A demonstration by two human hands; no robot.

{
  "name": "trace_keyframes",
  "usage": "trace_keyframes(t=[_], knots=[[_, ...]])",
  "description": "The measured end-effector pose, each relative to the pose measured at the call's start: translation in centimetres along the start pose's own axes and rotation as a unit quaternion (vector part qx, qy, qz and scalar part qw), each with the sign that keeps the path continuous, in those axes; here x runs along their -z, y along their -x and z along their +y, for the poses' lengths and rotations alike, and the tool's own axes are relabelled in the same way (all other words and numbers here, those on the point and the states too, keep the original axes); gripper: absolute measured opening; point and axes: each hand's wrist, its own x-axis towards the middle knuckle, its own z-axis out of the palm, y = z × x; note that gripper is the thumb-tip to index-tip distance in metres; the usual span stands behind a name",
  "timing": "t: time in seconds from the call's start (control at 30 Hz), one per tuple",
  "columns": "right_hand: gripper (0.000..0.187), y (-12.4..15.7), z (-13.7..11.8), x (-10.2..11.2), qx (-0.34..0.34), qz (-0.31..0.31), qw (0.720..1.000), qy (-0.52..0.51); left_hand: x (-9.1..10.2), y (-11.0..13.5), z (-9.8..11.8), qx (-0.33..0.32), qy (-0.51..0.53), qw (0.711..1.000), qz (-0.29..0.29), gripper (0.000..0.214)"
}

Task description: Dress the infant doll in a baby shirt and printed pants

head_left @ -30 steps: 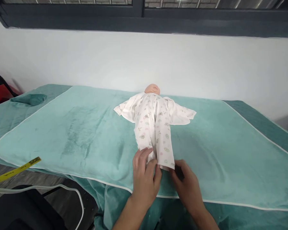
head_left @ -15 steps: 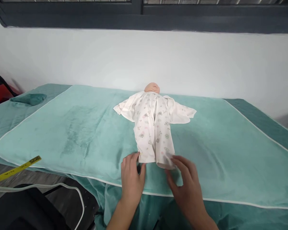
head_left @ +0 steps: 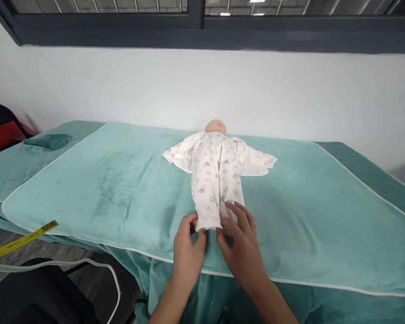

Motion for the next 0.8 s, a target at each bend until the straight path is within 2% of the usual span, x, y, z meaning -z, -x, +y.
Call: trace_keyframes(t=[0.17,0.33,0.4,0.47,0.53,0.63,0.73,0.8], knots=[[0.011,0.9,0.2,0.6,-0.006,0.014,1.0,-0.023,0.3,0.3,0.0,-0.021,-0.012,1.0,0.013,0.027],[0.011,1.9,0.6,0.4,0.01,-0.009,1.0,-0.022,0.7,1.2,-0.1,-0.123,-0.089,0.988,0.015,0.015],[0.01,1.9,1.0,1.0,0.01,-0.025,0.998,-0.049,1.4,1.3,-0.3,-0.161,-0.106,0.981,0.005,0.015],[0.01,1.4,2.0,1.9,-0.021,-0.028,0.995,-0.092,2.2,0.6,-0.7,-0.189,-0.099,0.977,-0.003,0.015],[0.014,0.4,3.7,2.7,-0.062,-0.003,0.991,-0.117,2.9,-1.1,-1.3,-0.201,-0.087,0.976,0.005,0.014],[0.022,-2.2,7.6,2.6,-0.079,0.027,0.994,-0.072,3.0,-5.2,-2.3,-0.194,-0.133,0.972,0.021,0.013],[0.033,-5.3,11.6,0.6,-0.074,-0.006,0.997,0.009,1.4,-10.0,-3.0,-0.197,-0.236,0.951,0.011,0.027],[0.037,-7.3,13.5,-1.0,-0.044,-0.037,0.998,0.037,-0.2,-12.9,-3.3,-0.203,-0.286,0.937,-0.004,0.032]])
